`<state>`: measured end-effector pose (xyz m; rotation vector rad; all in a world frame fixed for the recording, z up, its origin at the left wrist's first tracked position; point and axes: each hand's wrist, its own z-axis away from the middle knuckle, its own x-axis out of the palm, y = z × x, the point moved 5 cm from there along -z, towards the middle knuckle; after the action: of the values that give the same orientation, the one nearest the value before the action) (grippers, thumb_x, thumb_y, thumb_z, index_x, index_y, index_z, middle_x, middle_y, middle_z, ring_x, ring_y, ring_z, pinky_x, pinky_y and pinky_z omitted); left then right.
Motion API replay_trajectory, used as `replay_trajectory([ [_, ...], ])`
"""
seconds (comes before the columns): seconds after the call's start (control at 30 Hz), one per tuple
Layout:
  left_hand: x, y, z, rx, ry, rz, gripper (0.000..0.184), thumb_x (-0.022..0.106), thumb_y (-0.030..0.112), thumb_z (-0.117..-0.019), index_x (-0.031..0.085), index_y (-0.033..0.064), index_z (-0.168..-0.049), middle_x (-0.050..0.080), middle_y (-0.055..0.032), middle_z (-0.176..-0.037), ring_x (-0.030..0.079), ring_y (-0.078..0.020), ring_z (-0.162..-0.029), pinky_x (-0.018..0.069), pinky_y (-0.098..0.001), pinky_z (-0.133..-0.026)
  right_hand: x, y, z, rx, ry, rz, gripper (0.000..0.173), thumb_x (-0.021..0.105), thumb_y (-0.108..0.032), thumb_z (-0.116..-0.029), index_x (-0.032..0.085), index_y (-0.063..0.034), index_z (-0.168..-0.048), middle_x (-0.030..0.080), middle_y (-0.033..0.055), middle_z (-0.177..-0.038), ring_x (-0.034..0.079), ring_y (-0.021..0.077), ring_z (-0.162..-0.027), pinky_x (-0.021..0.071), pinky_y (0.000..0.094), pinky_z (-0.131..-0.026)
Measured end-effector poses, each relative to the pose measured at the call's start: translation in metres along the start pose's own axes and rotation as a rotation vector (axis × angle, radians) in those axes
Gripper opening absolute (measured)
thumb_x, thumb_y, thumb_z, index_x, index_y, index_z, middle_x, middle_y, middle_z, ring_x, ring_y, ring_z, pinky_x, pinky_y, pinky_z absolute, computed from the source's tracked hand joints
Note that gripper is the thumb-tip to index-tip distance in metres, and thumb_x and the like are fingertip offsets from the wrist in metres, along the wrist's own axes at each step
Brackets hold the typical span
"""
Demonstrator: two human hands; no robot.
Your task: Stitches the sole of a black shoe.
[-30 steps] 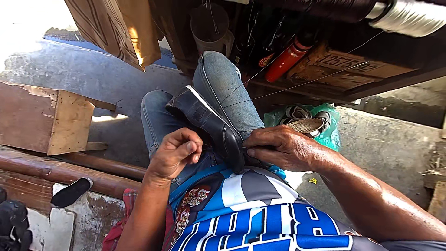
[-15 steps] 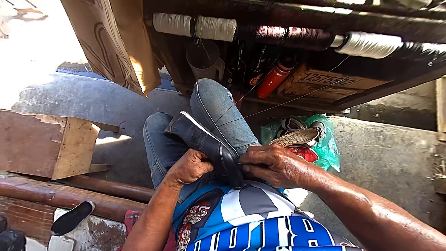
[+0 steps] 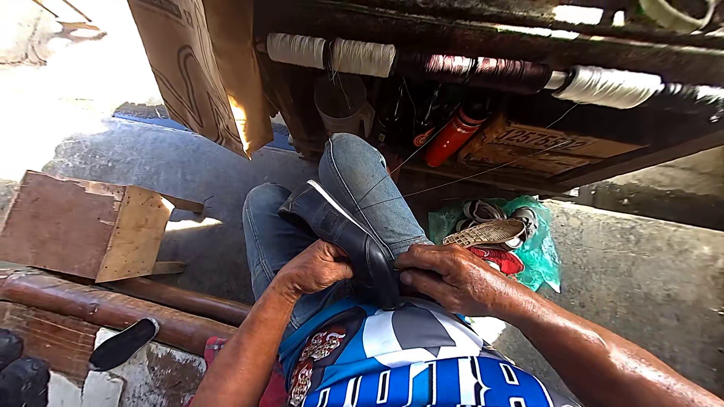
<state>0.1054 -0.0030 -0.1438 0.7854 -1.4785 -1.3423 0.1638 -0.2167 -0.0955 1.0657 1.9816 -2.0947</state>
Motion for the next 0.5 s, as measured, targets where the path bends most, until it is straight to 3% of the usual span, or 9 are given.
replay_trajectory([
  [0.2,0.002,0.000,0.001,0.068,0.063,-0.081,0.023,0.059,-0.008,-0.0881,0.070,0.0043,-0.103,0.074,0.0046,-0.100,0.069,-0.0021,-0.097,0.0579,-0.0268,-0.089,-0.002,0.002,0.000,0.036,-0.027,0.052,0.028,0.048,-0.024,-0.1066,0.070,-0.0075,-0.115,0.072,0.0051,-0.099,0.067,0.0088,-0.088,0.0535,0.0273,-0.077],
  [0.33,0.005,0.000,0.001,0.031,0.050,-0.088,0.021,0.061,-0.009,-0.0869,0.073,0.0061,-0.097,0.075,0.0068,-0.095,0.069,0.0001,-0.092,0.0584,-0.0243,-0.086,-0.007,-0.005,-0.009,0.110,-0.245,0.088,0.024,0.048,-0.021,-0.1047,0.066,-0.0070,-0.113,0.069,0.0078,-0.095,0.067,0.0180,-0.086,0.0541,0.0386,-0.076],
  [0.43,0.008,0.004,-0.001,-0.005,0.014,-0.089,0.023,0.062,-0.010,-0.0861,0.073,0.0076,-0.095,0.075,0.0078,-0.094,0.069,0.0008,-0.092,0.0587,-0.0235,-0.085,-0.009,-0.011,-0.021,0.119,-0.332,0.084,0.020,0.050,-0.019,-0.1043,0.065,-0.0057,-0.102,0.064,0.0061,-0.086,0.063,0.0154,-0.079,0.0511,0.0347,-0.071],
  [0.5,0.007,0.004,-0.001,0.002,0.004,-0.090,0.024,0.062,-0.010,-0.0860,0.073,0.0093,-0.096,0.075,0.0090,-0.095,0.069,0.0012,-0.092,0.0584,-0.0233,-0.086,-0.006,-0.010,-0.023,0.125,-0.321,0.037,0.021,0.051,-0.019,-0.1056,0.066,-0.0043,-0.104,0.065,0.0062,-0.085,0.062,0.0133,-0.077,0.0511,0.0323,-0.071],
])
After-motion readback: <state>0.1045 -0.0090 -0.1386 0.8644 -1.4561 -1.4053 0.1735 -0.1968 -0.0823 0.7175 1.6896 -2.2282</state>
